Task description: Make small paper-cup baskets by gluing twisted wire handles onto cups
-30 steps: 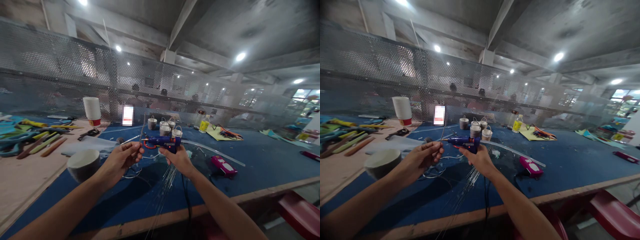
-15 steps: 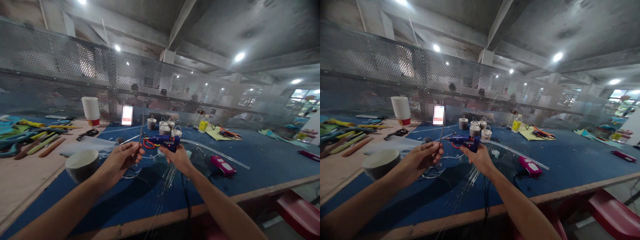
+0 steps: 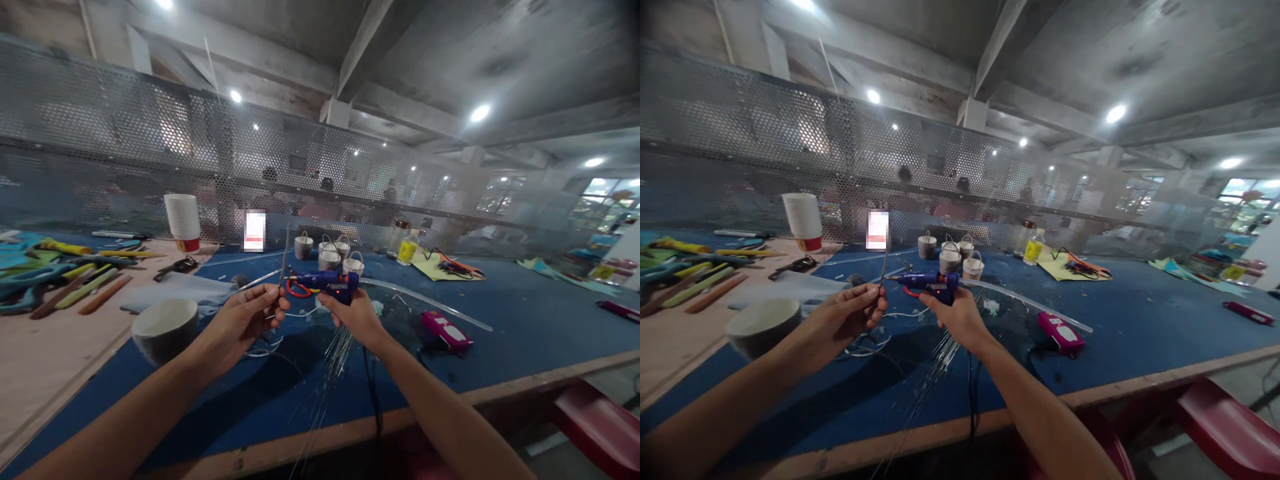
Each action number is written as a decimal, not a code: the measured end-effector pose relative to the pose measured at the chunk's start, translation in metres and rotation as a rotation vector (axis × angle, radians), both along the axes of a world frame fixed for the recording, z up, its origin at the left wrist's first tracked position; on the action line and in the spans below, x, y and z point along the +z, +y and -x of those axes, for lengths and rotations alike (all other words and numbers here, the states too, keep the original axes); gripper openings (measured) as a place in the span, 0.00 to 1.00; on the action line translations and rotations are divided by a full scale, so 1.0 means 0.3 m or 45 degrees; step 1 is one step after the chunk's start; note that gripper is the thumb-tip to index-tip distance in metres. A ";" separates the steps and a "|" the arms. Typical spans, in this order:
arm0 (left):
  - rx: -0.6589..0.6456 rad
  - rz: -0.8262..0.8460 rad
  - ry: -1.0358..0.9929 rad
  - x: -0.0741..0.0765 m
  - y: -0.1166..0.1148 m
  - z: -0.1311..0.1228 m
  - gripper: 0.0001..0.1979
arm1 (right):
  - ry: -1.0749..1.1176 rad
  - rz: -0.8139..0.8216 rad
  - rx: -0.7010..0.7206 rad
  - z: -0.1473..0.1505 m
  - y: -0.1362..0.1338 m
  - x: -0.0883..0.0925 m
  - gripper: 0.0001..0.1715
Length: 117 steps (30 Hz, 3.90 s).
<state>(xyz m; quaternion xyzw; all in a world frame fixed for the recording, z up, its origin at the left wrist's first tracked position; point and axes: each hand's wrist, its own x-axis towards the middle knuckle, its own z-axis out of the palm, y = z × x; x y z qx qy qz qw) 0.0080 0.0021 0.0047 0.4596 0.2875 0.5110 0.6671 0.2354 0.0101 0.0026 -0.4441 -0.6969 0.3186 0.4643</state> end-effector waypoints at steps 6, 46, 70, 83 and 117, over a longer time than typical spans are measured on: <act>-0.025 -0.011 -0.032 -0.008 0.005 0.000 0.05 | 0.006 0.004 0.012 0.003 0.003 -0.002 0.22; 0.131 0.088 0.007 -0.003 0.011 0.003 0.05 | 0.022 0.018 0.044 0.012 -0.018 0.017 0.19; 0.018 0.055 -0.006 0.007 -0.004 0.002 0.03 | 0.032 -0.004 0.019 0.000 0.012 -0.001 0.22; 0.035 0.063 0.069 -0.004 -0.001 -0.004 0.03 | 0.018 0.005 0.034 0.008 0.000 0.005 0.21; 0.101 0.028 0.086 0.017 -0.014 -0.008 0.04 | 0.012 0.027 0.028 -0.004 0.012 -0.005 0.23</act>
